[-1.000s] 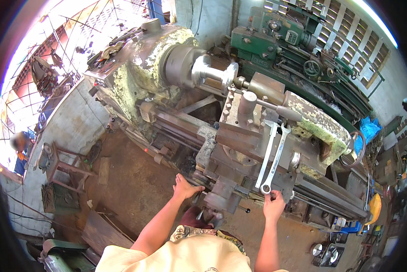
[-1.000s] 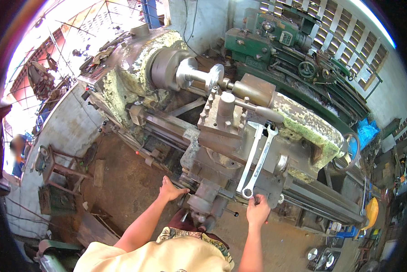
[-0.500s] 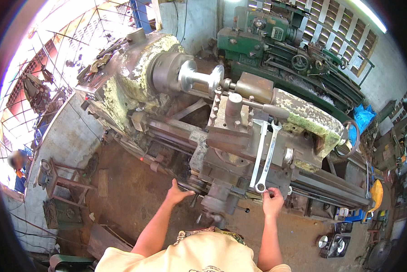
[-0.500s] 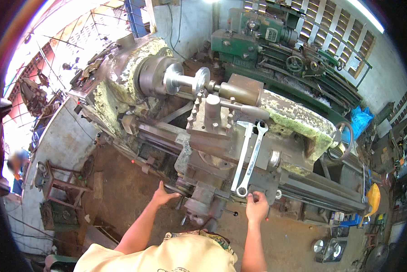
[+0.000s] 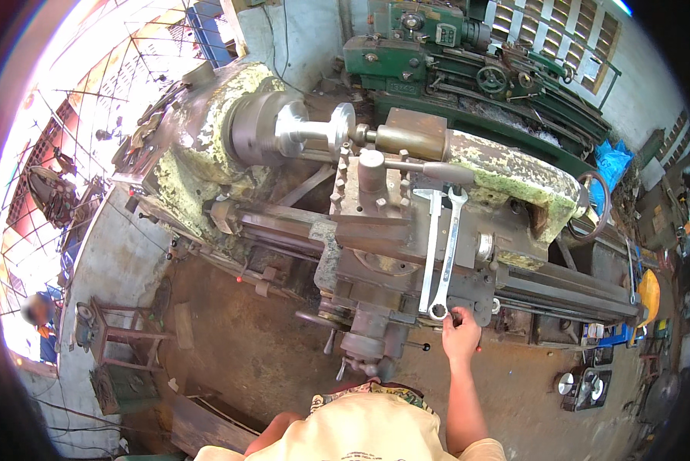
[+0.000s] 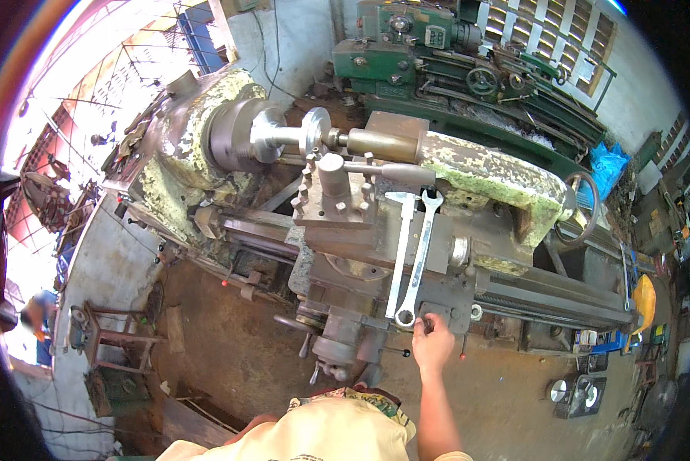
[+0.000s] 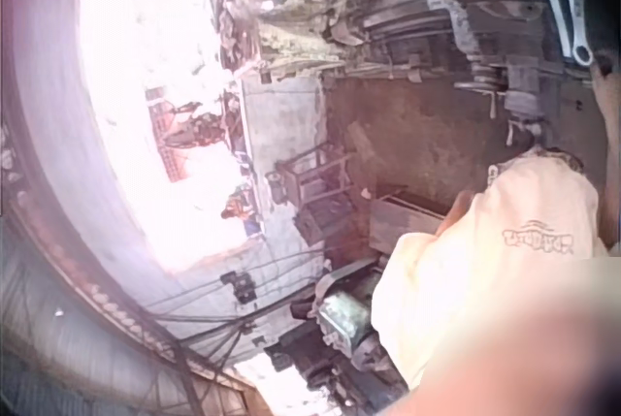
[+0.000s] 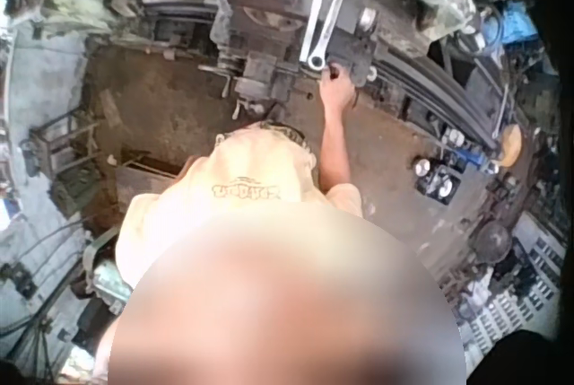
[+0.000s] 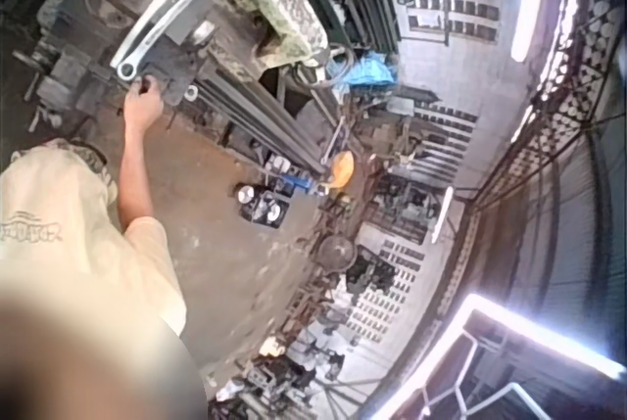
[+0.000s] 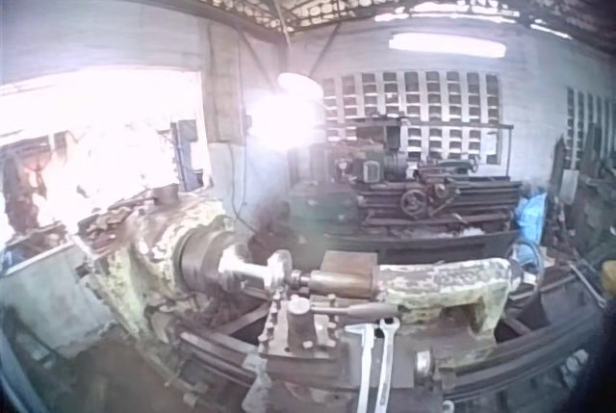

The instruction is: The person operates a metal lathe in a workshop, using both hands to turn the handwheels and levers that control the carriage and tool post. The person repeatedly adjusts the machine's position while the spindle rotates, then pauses to reposition controls.

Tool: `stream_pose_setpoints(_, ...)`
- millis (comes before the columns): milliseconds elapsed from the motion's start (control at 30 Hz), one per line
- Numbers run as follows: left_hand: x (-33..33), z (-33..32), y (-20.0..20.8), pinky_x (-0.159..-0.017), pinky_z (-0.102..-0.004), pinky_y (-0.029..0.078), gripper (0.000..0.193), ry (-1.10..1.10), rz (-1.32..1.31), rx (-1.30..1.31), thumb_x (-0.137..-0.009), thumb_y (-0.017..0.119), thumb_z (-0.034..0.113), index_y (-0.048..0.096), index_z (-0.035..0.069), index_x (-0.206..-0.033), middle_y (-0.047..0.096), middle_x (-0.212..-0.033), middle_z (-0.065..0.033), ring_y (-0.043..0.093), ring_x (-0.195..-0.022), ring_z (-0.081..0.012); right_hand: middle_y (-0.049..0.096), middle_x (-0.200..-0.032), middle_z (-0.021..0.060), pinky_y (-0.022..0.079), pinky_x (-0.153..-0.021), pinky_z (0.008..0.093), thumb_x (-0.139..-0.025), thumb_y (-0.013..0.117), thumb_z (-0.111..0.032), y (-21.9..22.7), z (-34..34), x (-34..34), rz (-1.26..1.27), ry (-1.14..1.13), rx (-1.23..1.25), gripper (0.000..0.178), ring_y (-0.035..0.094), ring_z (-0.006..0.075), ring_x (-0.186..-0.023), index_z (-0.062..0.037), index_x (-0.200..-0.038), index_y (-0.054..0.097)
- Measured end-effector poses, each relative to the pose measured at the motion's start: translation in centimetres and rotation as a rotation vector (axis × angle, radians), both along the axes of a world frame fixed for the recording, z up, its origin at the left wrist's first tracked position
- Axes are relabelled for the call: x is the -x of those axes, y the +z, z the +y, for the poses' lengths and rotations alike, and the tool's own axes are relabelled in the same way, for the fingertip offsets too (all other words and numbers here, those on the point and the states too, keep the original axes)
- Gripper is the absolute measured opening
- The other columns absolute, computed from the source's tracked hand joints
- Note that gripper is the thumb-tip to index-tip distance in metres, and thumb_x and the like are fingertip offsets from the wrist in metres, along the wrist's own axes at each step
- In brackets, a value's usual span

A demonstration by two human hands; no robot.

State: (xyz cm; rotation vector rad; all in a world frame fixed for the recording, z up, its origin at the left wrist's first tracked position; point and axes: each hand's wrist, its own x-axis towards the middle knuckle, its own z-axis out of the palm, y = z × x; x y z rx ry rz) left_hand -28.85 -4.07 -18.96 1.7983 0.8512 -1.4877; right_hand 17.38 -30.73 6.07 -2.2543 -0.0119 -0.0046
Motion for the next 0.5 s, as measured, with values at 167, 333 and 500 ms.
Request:
stream_pose_setpoints(167,-10.7,2.7,4.5,-0.096,-0.0426,0.049,0.071,0.836,-0.323,-0.256,-0.082,0.074,0.037,0.051,-0.001,-0.138,0.065,-0.124,-0.0210,0.063,-0.113,-0.0337,0.070,-0.074,0.0145,0.053,-0.064,0.0413,-0.080,0.073,-0.025,0.0,-0.2,0.0,-0.067,0.046,0.066,0.023,0.069,0.0316,-0.069,-0.0080,-0.095,0.072)
stream_pose_setpoints(333,-22.1,4.5,13.0,-0.115,-0.0403,0.028,0.104,0.869,-1.081,-0.409,-0.083,0.076,0.037,0.012,-0.005,-0.154,0.028,-0.154,-0.0312,0.034,-0.142,-0.0378,0.068,-0.072,0.0150,0.052,-0.064,0.0446,-0.081,0.071,-0.029,-0.2,-0.4,0.1,-0.105,0.008,0.009,0.023,0.067,0.0350,-0.070,-0.0095,-0.094,0.070)
stream_pose_setpoints(500,-27.6,2.9,15.2,-0.119,-0.0378,0.020,0.129,0.651,-0.795,-0.443,-0.074,0.081,0.050,-0.001,-0.018,-0.147,0.018,-0.154,-0.0369,0.023,-0.147,-0.0388,0.068,-0.072,0.0136,0.051,-0.061,0.0390,-0.080,0.074,-0.024,-0.1,-0.5,0.3,-0.097,-0.023,-0.011,0.024,0.067,0.0296,-0.065,-0.0060,-0.095,0.071)
